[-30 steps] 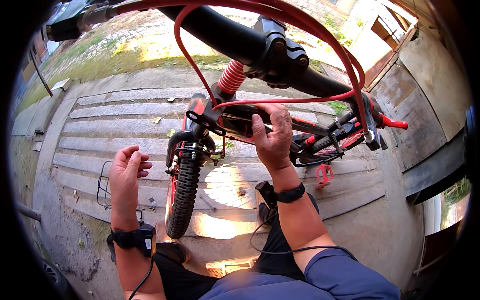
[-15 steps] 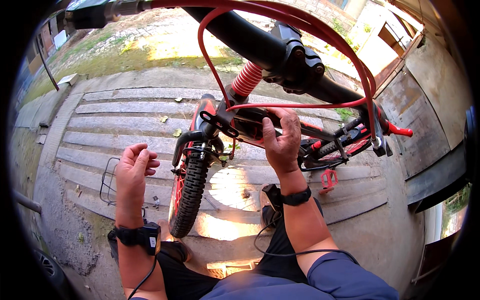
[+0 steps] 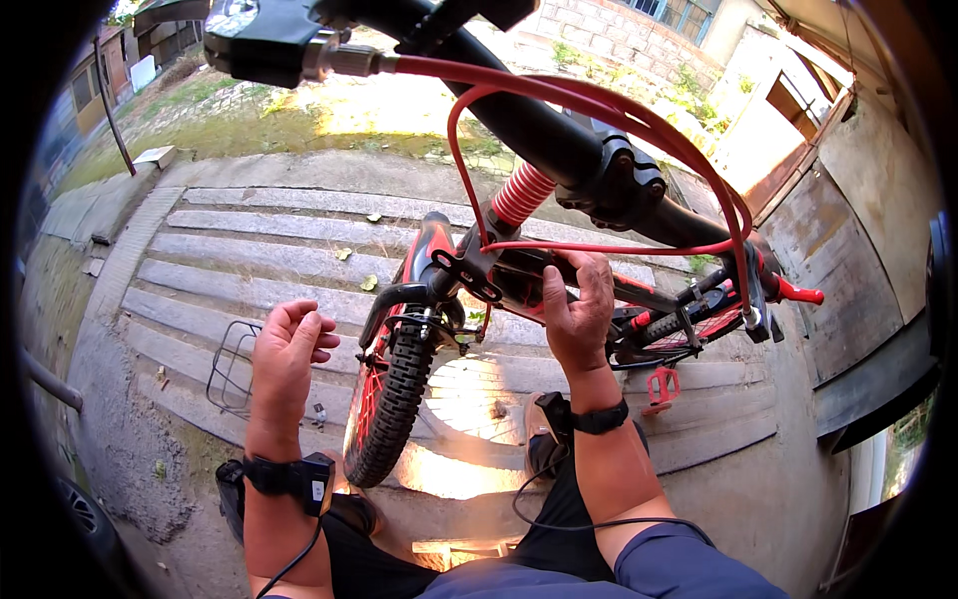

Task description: The person is sitting on the ground and working on a red and black bicycle. They use a multi-tool to adjust the brake lever on the handlebar and then manipulate a small black component, possibly a gear shifter, before placing the tools back into a bag.

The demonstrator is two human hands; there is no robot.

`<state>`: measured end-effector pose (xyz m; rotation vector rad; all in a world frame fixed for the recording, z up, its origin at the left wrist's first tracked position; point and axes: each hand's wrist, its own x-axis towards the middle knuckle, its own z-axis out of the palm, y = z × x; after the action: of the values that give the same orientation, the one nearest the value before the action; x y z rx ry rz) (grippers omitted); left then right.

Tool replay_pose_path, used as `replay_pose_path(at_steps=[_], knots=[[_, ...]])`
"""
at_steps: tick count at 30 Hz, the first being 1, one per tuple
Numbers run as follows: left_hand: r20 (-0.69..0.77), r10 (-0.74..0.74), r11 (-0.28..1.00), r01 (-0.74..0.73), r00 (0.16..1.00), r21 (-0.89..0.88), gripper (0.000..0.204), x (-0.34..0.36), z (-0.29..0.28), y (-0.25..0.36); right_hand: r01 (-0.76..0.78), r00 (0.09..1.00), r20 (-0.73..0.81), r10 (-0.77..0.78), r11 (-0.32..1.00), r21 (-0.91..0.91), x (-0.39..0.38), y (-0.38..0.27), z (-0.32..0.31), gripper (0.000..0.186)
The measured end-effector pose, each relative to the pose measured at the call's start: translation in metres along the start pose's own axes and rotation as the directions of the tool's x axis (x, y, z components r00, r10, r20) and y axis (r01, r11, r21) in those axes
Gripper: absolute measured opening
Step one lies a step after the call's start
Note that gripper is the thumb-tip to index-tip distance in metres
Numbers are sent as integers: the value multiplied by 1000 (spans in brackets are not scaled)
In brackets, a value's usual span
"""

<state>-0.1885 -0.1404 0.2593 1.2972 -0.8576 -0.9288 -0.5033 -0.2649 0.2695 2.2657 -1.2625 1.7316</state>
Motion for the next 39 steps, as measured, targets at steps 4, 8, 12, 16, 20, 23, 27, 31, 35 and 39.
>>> replay_pose_path(at_steps=[4,8,12,16,20,23,27,31,35,39], knots=[[0,3,1000,-3,1000,5,24,0,0,0,10,1000,-13,-10,1000,-11,0,0,1,21],[-1,1,1000,-1,1000,0,24,0,-1,-1,48,999,-22,-49,998,-42,1,0,1,20],[0,4,1000,-4,1000,14,23,0,-1,-1,71,997,-27,-73,996,-49,2,-2,0,20],[2,12,1000,-12,1000,12,23,1,-2,-2,77,997,-27,-79,995,-62,2,-2,0,20],[5,14,1000,-14,1000,9,23,1,-2,-2,78,996,-27,-80,995,-60,2,-1,0,20],[3,12,1000,-12,1000,10,23,1,-2,-2,76,997,-28,-77,996,-53,2,-1,0,20],[4,4,1000,-4,1000,12,23,0,-2,-2,79,996,-30,-81,995,-55,2,-2,0,20],[-5,3,1000,-3,1000,7,22,0,-2,-2,78,996,-36,-80,995,-58,2,-2,0,20],[-24,24,1000,-23,999,6,18,0,-3,-4,72,997,-31,-74,996,-53,2,-2,0,20],[-72,100,994,-102,992,-27,15,1,-5,-6,74,997,-30,-75,996,-40,2,-2,0,19]])
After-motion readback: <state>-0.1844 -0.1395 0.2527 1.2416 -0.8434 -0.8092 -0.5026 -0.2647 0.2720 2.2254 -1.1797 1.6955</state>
